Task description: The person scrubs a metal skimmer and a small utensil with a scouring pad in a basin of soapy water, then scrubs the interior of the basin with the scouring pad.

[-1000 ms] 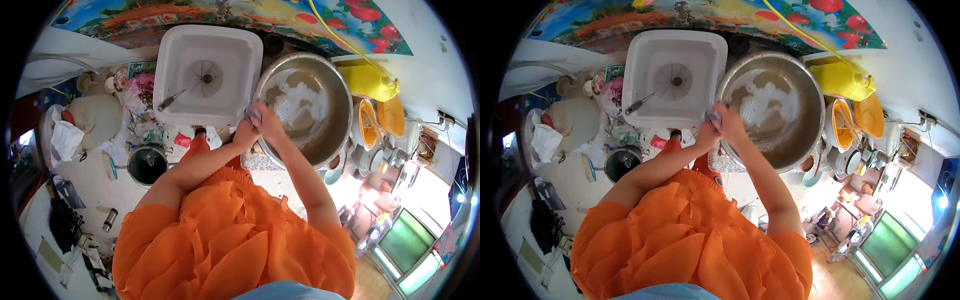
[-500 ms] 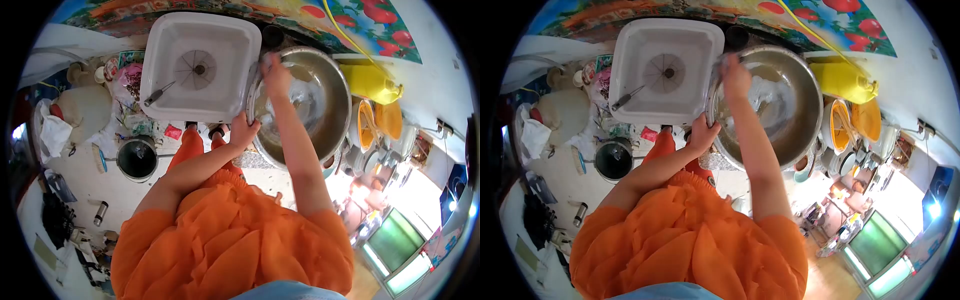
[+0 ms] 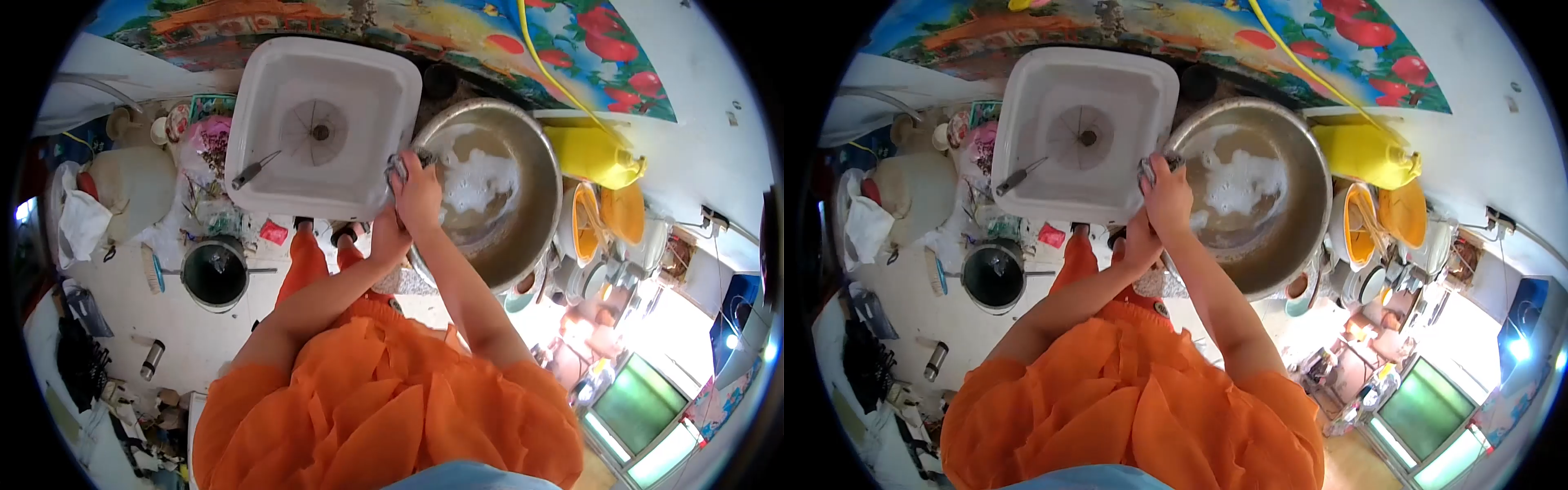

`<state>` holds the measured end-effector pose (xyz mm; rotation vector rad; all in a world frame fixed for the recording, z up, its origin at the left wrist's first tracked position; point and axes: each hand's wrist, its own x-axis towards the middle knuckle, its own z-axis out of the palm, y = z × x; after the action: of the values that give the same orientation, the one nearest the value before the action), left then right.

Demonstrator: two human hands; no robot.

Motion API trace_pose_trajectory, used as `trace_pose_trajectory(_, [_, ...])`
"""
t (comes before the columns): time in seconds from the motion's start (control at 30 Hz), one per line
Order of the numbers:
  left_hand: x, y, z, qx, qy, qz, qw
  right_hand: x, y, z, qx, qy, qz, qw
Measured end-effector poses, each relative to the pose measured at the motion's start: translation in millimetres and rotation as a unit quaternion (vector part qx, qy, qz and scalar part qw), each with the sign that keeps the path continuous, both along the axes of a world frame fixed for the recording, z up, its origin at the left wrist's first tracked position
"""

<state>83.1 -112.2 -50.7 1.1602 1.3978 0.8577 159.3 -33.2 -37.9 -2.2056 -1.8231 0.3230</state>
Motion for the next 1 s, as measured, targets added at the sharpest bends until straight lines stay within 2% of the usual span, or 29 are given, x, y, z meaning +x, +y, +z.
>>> trace_pose_trajectory(0.07, [4.9, -16.4, -21.0, 0.047, -0.006, 0.033, 0.998, 7.8, -0.2, 13.3, -0.095, 0.037, 0.02, 0.995])
trace_pose_trajectory(0.1, [1.3, -14.7, -16.5, -0.038, 0.003, -0.005, 0.999, 23.7, 28.0, 0.8, -0.084, 0.04, -0.059, 0.994])
trace_pose_trajectory(0.2, [-2.9, -10.3, -10.1, -0.063, 0.014, -0.036, 0.997, 34.2, 52.7, 1.6, 0.024, 0.148, -0.135, 0.979])
trace_pose_trajectory(0.23, [-4.6, -14.9, -9.4, -0.036, -0.005, -0.024, 0.999, 20.7, 26.4, 6.1, 0.009, 0.156, -0.118, 0.981])
trace_pose_trajectory(0.3, [1.1, -13.3, -14.7, 0.03, -0.051, 0.015, 0.998, 17.6, 7.1, 13.8, -0.042, 0.087, -0.009, 0.995])
trace_pose_trajectory(0.37, [4.7, -8.4, -14.6, -0.006, 0.01, 0.001, 1.0, 17.0, -15.3, 11.7, -0.115, 0.026, 0.094, 0.989])
trace_pose_trajectory(0.4, [1.9, -12.7, -15.5, -0.028, 0.044, -0.012, 0.999, 15.1, -22.6, 8.5, -0.114, 0.047, 0.067, 0.99])
trace_pose_trajectory(0.53, [-1.7, -11.3, -13.1, -0.053, 0.025, -0.032, 0.998, 11.1, -7.1, 6.4, -0.079, 0.118, -0.026, 0.989])
trace_pose_trajectory(0.57, [-1.3, -11.4, -12.9, -0.017, 0.017, -0.024, 0.999, 12.8, -1.6, 9.0, -0.067, 0.131, -0.048, 0.988])
trace_pose_trajectory(0.63, [0.7, -10.8, -15.1, 0.055, 0.002, -0.008, 0.998, 20.5, -13.5, -0.2, -0.046, 0.106, 0.06, 0.992])
trace_pose_trajectory(0.67, [1.4, -12.6, -13.9, 0.013, 0.0, -0.011, 1.0, 23.4, -25.0, -5.9, -0.042, 0.097, 0.11, 0.988])
trace_pose_trajectory(0.7, [-2.0, -9.3, -2.8, -0.027, 0.002, -0.017, 0.999, 23.1, 3.4, 14.5, -0.112, 0.109, 0.011, 0.988])
trace_pose_trajectory(0.73, [-1.0, -7.5, 3.0, -0.066, 0.0, -0.02, 0.998, 37.7, 26.5, 3.8, -0.062, 0.134, -0.043, 0.988])
trace_pose_trajectory(0.8, [2.7, -13.5, -8.2, -0.055, 0.033, -0.026, 0.998, 58.7, 63.7, -10.0, 0.039, 0.184, -0.148, 0.971])
trace_pose_trajectory(0.83, [-0.3, -14.6, -10.2, -0.049, 0.051, -0.035, 0.997, 41.5, 50.5, -5.2, 0.042, 0.214, -0.196, 0.956])
trace_pose_trajectory(0.93, [2.0, -17.4, -6.6, 0.025, 0.016, -0.015, 0.999, 3.8, -17.5, -1.2, 0.061, 0.054, 0.029, 0.996])
trace_pose_trajectory(0.97, [2.1, -18.2, -7.0, -0.02, 0.029, -0.022, 0.999, 16.9, -10.4, 1.6, -0.017, 0.109, 0.035, 0.993])
trace_pose_trajectory(1.0, [2.1, -17.6, -7.8, -0.023, 0.04, -0.025, 0.999, 39.6, 16.4, 0.7, -0.014, 0.144, -0.05, 0.988])
